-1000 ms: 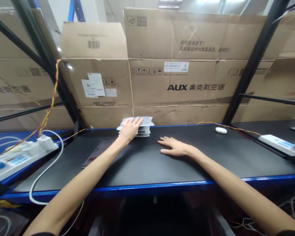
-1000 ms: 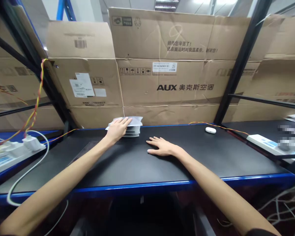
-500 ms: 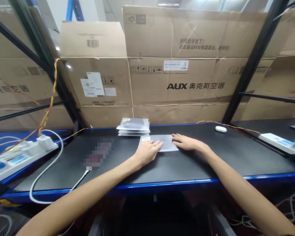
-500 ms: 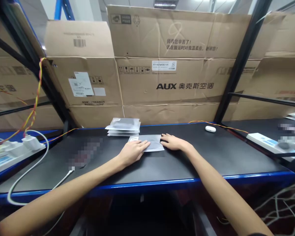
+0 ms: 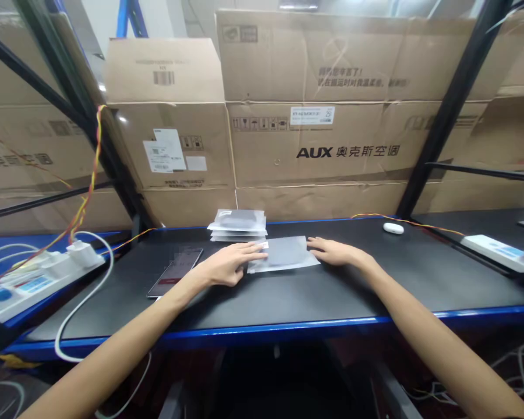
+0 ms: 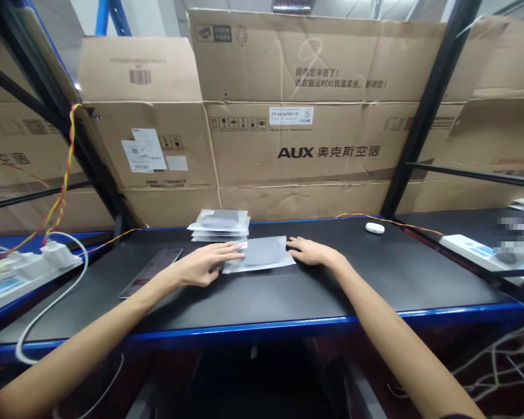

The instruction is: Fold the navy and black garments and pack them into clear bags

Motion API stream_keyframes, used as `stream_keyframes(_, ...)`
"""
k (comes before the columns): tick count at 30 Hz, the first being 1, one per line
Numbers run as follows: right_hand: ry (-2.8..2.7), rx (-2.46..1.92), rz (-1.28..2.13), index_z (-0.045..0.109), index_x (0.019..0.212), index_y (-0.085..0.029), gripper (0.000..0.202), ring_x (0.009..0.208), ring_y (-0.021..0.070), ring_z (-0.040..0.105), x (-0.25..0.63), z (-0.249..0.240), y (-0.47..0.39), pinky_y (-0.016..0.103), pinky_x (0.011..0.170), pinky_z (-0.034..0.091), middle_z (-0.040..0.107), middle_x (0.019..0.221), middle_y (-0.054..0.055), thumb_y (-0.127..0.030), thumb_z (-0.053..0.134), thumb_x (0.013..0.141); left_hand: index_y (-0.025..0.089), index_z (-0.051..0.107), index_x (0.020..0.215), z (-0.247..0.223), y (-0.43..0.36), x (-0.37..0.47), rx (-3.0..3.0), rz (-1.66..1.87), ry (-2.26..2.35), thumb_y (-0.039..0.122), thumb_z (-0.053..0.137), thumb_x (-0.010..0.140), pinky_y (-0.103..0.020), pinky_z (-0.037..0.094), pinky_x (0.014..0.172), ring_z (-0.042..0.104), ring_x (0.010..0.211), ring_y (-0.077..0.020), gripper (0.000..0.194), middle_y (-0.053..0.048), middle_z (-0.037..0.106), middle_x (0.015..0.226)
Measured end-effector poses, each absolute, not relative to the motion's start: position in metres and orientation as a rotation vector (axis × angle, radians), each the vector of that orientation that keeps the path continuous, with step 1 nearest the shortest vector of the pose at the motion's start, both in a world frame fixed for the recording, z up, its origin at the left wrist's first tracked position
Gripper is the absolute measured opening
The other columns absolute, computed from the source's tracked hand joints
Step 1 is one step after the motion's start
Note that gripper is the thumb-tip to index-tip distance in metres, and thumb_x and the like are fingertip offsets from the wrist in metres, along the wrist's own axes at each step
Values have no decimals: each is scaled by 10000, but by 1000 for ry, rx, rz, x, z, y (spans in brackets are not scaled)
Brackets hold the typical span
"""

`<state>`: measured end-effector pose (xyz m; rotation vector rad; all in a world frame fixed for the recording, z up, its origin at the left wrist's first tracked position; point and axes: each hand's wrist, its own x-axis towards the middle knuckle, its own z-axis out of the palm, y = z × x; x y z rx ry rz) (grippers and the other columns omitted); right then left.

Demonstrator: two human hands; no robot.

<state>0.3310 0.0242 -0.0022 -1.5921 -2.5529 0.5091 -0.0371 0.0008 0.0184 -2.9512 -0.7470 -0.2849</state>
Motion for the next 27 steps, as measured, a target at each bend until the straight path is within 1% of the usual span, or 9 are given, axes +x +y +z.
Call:
stream_keyframes(2,-2551,-1593,501,397,1517,-276,585,1488,301,224,332,-1,23,482,1212,234,324,1597,32,-469,415,966,280,527,1411,9,7,-45,-2909,-344,-761,28,498,779,-376,408,1139,471,1376,-223,681,-13,464,1516)
stream_keyframes(4,-2551,-1596,488,418,1508,-259,580,1483,297,245,333,0,22,469,1211,240,331,1593,41,-460,422,963,278,600,1335,-2,14,-48,-2869,-408,-773,93,498,874,-341,465,1082,555,1299,-203,507,-16,545,1448)
stream_keyframes(7,-2549,-1618,421,476,1474,-229,551,1447,292,340,334,4,20,445,1197,279,395,1561,58,-410,441,954,276,636,1293,-15,21,-48,-2862,-427,-788,181,503,942,-309,518,1005,628,1210,-199,386,-26,580,1410)
stream_keyframes(11,-2419,-1596,237,567,1394,-189,480,1311,279,533,327,10,14,423,1124,392,568,1427,92,-314,413,957,272,624,1314,-21,25,-42,-2914,-472,-822,172,500,947,-291,515,1000,638,1196,-199,400,-23,564,1418)
stream_keyframes(15,-2393,-1241,44,633,1310,-171,425,1319,257,527,303,9,2,392,1125,391,612,1378,110,-326,430,970,261,605,1340,-19,24,-34,-2969,-483,-854,173,512,946,-309,492,1032,612,1232,-209,415,-44,537,1437)
stream_keyframes(17,-2445,-1050,6,674,1252,-190,380,1277,245,567,286,4,-5,388,1120,402,654,1321,106,-339,483,959,234,594,1355,-18,24,-28,-3007,-488,-836,175,507,951,-316,476,1052,587,1262,-215,417,-71,521,1446)
stream_keyframes(20,-2540,-799,-74,719,1162,-222,302,1187,235,628,264,-6,-14,396,1058,464,704,1237,86,-327,513,966,206,592,1357,-17,24,-17,-3040,-513,-819,165,507,951,-325,462,1071,579,1269,-218,417,-97,513,1446)
stream_keyframes(23,-2559,-712,-255,723,1134,-210,275,1097,250,669,251,-16,-16,408,983,511,738,1143,103,-322,535,966,212,601,1347,-17,26,-5,-3038,-533,-820,168,506,954,-330,471,1064,597,1248,-217,407,-96,517,1441)
stream_keyframes(27,-2542,-719,-420,725,1045,-208,239,948,227,700,242,-23,-13,364,877,541,758,1020,99,-318,524,980,206,600,1349,-19,27,8,-3027,-529,-810,195,500,964,-349,479,1057,611,1230,-229,398,-102,515,1441)
